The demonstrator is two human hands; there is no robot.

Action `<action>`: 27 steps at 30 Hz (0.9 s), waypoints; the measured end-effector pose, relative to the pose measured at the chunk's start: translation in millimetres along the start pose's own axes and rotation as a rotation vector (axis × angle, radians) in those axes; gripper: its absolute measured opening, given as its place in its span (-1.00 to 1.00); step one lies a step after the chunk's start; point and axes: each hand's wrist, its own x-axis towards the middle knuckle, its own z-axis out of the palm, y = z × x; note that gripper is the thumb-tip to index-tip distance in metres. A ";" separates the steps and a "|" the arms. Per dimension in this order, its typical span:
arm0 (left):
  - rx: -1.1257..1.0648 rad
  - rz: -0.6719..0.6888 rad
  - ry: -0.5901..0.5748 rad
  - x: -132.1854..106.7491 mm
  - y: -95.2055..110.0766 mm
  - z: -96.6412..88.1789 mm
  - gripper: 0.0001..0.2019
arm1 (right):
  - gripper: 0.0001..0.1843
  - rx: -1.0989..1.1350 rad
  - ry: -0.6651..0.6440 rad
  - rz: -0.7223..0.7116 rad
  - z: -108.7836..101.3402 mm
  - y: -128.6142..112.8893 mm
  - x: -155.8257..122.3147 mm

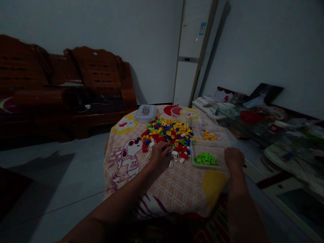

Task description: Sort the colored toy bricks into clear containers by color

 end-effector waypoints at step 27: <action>-0.325 0.545 -0.329 57.6 118.8 97.1 -0.65 | -0.58 0.030 -0.002 0.003 -8.7 -10.7 -8.1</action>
